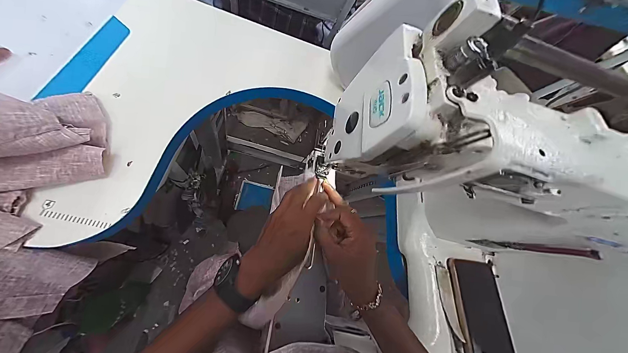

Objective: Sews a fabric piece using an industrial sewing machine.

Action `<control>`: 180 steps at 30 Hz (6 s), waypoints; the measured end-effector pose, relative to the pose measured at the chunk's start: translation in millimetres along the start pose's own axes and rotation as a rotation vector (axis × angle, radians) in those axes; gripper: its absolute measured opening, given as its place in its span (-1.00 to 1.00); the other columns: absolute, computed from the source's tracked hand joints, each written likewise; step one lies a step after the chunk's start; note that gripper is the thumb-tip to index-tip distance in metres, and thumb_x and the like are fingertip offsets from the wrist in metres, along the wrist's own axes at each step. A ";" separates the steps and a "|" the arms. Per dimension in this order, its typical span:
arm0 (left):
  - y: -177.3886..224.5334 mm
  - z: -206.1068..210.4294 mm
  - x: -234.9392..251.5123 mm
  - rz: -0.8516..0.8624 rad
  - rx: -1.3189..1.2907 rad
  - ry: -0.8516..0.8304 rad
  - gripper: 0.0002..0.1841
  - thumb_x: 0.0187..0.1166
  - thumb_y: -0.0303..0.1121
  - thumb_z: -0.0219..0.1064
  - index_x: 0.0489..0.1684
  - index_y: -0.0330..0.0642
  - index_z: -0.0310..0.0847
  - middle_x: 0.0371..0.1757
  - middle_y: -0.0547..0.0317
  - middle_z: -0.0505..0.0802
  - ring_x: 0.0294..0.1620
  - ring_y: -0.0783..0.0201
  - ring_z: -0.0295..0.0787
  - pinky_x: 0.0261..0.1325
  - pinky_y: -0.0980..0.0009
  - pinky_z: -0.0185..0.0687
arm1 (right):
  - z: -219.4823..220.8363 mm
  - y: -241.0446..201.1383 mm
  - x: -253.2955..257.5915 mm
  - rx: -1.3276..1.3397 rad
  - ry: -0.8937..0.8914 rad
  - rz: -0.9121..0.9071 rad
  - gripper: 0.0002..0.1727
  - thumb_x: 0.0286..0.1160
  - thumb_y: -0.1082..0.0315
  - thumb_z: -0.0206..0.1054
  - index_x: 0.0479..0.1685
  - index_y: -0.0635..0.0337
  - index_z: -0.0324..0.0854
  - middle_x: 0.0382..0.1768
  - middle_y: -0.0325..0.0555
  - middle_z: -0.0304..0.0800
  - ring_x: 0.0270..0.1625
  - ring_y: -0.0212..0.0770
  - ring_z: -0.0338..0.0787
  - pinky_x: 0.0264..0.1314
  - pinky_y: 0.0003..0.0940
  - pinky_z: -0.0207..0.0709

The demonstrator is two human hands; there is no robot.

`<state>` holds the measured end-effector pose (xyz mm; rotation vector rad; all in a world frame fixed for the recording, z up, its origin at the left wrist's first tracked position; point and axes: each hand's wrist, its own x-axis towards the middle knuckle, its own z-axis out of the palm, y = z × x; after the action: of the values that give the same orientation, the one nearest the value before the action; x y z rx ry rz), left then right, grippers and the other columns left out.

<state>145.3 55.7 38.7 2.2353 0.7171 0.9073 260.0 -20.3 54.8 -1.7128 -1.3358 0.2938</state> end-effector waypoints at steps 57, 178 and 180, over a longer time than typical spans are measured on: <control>-0.7 -59.1 -53.7 0.278 -0.121 -0.029 -0.69 0.67 -0.28 0.18 -0.50 -0.26 0.59 -0.74 0.11 0.58 -0.73 0.17 0.59 -0.66 0.26 0.46 | -57.6 -100.6 -64.8 -0.811 -0.447 -0.267 -0.81 0.41 0.37 0.28 -0.48 0.23 0.69 -0.75 -0.05 0.61 -0.71 -0.04 0.71 -0.75 -0.14 0.47; -155.6 -1.2 -1.0 -0.281 -0.323 -0.543 -0.41 0.42 -0.21 0.56 0.32 -0.49 0.61 0.22 -0.38 0.78 0.33 -0.16 0.71 0.55 -0.13 0.45 | 16.2 -61.9 -46.6 -0.217 -0.076 -0.254 -0.65 0.42 0.50 0.11 0.02 0.40 0.76 -0.01 0.16 0.88 0.12 0.01 0.85 0.23 -0.07 0.68; -157.0 -11.1 -9.8 -0.147 -0.251 -0.785 -0.70 0.60 -0.35 0.39 -0.01 -0.51 0.75 -0.22 -0.28 0.87 -0.21 -0.06 0.84 0.04 -0.08 0.71 | 23.4 -108.7 -71.9 -0.320 -0.388 -0.500 -0.77 0.55 0.42 0.27 -0.12 0.16 0.89 -0.41 0.03 0.87 -0.30 -0.02 0.89 -0.21 -0.13 0.75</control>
<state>92.1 157.1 -69.7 2.0359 0.3583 0.0064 146.8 -71.1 101.2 -1.5498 -2.1385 0.1277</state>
